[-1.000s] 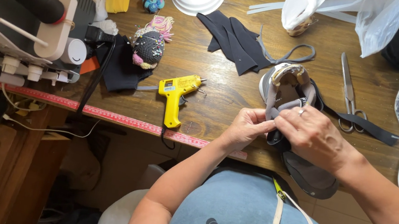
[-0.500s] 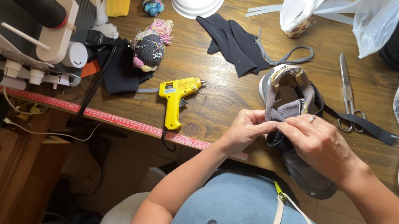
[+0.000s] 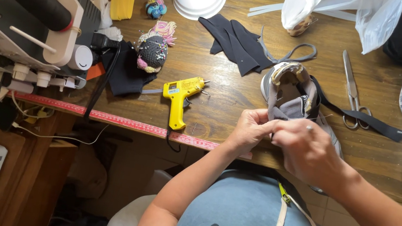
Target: Lacing a grey sneaker and trimming the laces using scissors and a needle
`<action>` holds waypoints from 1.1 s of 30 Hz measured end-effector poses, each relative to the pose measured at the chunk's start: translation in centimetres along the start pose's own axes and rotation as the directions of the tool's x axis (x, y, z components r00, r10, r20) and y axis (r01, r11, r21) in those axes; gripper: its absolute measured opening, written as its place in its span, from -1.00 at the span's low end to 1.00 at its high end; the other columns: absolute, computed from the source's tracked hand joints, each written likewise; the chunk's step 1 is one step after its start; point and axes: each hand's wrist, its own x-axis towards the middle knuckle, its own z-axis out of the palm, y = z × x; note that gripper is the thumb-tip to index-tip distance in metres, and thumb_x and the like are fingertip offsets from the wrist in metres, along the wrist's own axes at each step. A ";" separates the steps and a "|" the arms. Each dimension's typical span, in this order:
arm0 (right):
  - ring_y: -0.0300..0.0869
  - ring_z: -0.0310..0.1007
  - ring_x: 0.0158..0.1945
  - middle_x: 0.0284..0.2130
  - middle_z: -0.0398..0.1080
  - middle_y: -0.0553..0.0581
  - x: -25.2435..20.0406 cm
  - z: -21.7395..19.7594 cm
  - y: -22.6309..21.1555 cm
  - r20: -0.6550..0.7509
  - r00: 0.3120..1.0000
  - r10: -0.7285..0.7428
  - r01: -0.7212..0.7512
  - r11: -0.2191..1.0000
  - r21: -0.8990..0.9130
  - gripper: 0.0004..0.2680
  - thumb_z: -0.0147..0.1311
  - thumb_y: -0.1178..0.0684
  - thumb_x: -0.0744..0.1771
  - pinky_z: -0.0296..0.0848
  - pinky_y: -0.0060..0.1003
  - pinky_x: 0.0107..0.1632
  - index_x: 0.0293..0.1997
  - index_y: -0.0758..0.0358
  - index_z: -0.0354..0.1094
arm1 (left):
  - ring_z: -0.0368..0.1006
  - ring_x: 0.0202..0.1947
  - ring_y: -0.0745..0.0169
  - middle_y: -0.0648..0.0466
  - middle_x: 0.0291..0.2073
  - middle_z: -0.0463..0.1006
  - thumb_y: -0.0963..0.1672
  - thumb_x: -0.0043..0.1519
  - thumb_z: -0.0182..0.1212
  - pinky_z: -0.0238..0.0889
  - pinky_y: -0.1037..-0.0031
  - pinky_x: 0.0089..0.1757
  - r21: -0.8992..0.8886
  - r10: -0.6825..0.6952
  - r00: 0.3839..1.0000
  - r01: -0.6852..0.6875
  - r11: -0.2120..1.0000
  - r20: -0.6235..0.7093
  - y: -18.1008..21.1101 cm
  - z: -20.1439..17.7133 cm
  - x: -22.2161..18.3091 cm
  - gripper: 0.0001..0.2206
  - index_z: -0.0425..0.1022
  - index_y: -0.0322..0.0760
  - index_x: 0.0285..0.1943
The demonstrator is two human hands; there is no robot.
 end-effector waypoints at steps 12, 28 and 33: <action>-0.18 -0.01 -0.69 -0.63 0.06 0.17 -0.2 -11.3 -4.5 -0.068 0.670 0.739 -0.648 0.628 0.431 -0.95 -0.42 0.09 0.53 -0.07 -0.36 -0.52 -0.01 0.15 -0.18 | 0.47 -0.29 0.54 0.10 -0.23 0.67 -0.21 0.21 0.35 0.41 0.71 -0.24 -0.056 0.064 0.998 -0.062 0.997 0.028 -2.3 -0.5 -0.4 -0.83 0.63 -0.37 -0.03; -0.06 0.42 -0.14 -0.22 0.43 0.04 -1.2 -1.4 8.4 0.547 0.787 0.286 -0.430 0.889 0.154 -0.82 -0.01 0.34 0.30 0.39 -0.21 -0.06 -0.15 0.14 0.41 | 0.45 -0.21 0.55 0.12 -0.14 0.66 -0.18 0.23 0.36 0.42 0.68 -0.16 -0.049 0.077 0.993 -0.073 0.996 0.092 -1.8 -1.5 -0.5 -0.78 0.61 -0.39 0.03; -0.14 0.34 -0.01 -0.19 0.44 -0.20 0.1 -0.2 11.0 0.729 0.673 0.124 -0.139 0.990 -0.040 -0.71 0.12 0.17 0.13 0.21 -0.03 0.01 -0.16 -0.19 0.45 | 0.41 -0.27 0.62 0.27 -0.25 0.62 -0.18 0.23 0.37 0.38 0.73 -0.23 0.006 0.100 0.988 -0.101 0.995 0.116 -1.7 -1.6 -0.5 -0.84 0.60 -0.34 -0.05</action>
